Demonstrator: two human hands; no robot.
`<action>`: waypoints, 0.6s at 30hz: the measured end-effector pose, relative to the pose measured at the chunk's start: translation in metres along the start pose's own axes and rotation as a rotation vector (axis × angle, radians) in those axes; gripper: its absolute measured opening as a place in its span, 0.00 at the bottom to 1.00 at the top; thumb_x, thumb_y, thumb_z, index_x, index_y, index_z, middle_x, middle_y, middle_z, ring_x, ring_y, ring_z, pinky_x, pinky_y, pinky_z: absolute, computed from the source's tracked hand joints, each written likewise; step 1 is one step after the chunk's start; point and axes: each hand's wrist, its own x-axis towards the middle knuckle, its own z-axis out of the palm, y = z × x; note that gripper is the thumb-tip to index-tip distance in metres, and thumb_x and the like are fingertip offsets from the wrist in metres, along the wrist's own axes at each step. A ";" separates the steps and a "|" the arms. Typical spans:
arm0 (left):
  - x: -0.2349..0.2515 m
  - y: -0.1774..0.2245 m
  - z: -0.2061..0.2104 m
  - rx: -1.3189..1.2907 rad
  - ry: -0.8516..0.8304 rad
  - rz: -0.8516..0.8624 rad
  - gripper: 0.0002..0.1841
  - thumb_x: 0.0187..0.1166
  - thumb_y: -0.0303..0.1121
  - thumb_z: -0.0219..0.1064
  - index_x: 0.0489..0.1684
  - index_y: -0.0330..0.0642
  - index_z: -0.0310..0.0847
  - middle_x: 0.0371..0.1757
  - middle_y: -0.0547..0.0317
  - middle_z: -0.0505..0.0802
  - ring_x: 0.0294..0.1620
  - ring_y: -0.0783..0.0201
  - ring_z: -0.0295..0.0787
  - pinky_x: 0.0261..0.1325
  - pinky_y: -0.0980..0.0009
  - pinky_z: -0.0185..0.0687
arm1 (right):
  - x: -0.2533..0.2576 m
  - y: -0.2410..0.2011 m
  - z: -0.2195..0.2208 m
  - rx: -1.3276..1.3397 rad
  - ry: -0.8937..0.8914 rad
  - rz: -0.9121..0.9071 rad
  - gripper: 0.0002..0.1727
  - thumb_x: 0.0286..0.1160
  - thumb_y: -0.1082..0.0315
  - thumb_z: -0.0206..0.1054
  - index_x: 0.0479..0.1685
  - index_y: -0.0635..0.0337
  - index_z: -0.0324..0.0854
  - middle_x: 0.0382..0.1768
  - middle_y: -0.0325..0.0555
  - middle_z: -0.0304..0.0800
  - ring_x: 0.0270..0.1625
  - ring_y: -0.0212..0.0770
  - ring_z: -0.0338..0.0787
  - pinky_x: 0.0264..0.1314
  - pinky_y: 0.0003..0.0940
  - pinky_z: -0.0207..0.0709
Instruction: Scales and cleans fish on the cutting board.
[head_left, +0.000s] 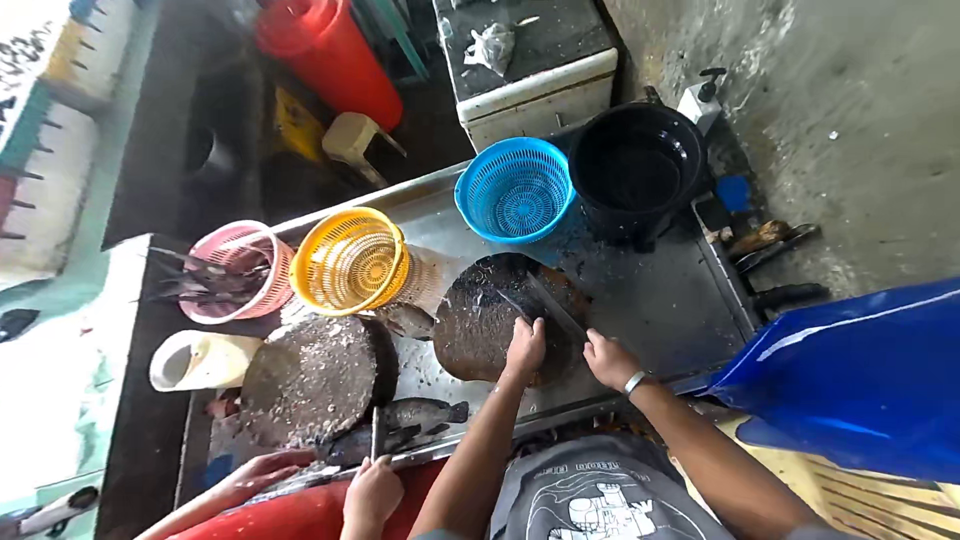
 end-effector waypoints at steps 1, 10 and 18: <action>-0.003 0.003 0.000 0.024 -0.019 -0.023 0.37 0.91 0.59 0.38 0.85 0.36 0.58 0.75 0.35 0.81 0.75 0.44 0.81 0.74 0.40 0.76 | -0.006 -0.002 -0.005 -0.009 0.013 0.014 0.24 0.94 0.59 0.45 0.78 0.60 0.71 0.57 0.63 0.90 0.63 0.59 0.91 0.67 0.58 0.81; -0.008 0.014 0.005 0.110 -0.046 -0.090 0.39 0.90 0.61 0.32 0.87 0.35 0.53 0.74 0.36 0.83 0.73 0.43 0.84 0.69 0.38 0.79 | -0.009 -0.026 0.008 0.054 0.343 -0.177 0.26 0.92 0.59 0.47 0.79 0.64 0.73 0.48 0.59 0.93 0.53 0.55 0.94 0.61 0.54 0.86; -0.011 0.014 0.000 0.104 -0.002 -0.138 0.37 0.90 0.59 0.38 0.87 0.40 0.59 0.71 0.40 0.87 0.74 0.44 0.84 0.71 0.39 0.78 | -0.028 -0.029 -0.021 0.016 0.273 -0.101 0.26 0.93 0.57 0.45 0.80 0.61 0.73 0.47 0.59 0.93 0.54 0.56 0.94 0.61 0.55 0.84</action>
